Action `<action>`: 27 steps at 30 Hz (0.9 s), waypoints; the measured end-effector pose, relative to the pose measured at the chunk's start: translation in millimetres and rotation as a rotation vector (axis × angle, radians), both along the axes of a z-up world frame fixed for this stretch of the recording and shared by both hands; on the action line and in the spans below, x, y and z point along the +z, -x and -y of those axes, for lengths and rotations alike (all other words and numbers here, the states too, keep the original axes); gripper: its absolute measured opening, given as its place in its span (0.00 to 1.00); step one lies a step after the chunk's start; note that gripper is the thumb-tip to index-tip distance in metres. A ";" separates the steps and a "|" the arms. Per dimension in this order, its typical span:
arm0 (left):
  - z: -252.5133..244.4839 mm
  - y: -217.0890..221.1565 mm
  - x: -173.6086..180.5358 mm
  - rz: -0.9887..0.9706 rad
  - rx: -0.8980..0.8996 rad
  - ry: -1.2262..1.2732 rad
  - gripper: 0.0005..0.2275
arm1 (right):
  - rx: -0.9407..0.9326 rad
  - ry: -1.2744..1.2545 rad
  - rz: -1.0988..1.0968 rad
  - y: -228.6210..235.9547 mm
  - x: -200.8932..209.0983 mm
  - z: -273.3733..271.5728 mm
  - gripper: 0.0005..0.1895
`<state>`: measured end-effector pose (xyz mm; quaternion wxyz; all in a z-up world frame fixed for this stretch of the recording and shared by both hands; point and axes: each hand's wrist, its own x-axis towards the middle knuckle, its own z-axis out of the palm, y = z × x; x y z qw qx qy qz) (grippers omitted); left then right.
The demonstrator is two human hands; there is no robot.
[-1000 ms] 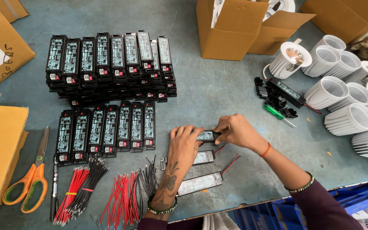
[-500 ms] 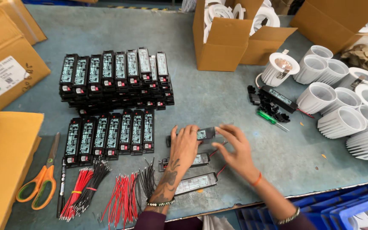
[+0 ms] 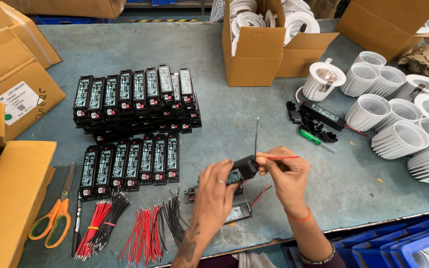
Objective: The person attaches red and black wires to small black rectangular electronic modules using a green-handled screwdriver. They tighten the wire connections, then place the completed modules into a cardboard box. The workspace contains stacks of modules, bundles of wires, and white plastic housings.
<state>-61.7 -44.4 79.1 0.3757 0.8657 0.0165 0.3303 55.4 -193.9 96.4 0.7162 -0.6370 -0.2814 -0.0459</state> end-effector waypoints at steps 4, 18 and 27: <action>8.3 10.3 -7.3 0.053 0.016 -0.067 0.23 | -0.016 0.138 0.276 9.9 14.2 -0.6 0.07; 26.4 18.7 -19.6 0.237 0.215 0.168 0.21 | 0.343 -0.094 -0.249 50.4 -23.1 -18.8 0.26; 28.9 35.4 -9.1 0.288 0.197 0.180 0.22 | 0.417 -0.174 -0.150 62.8 -24.0 -15.9 0.23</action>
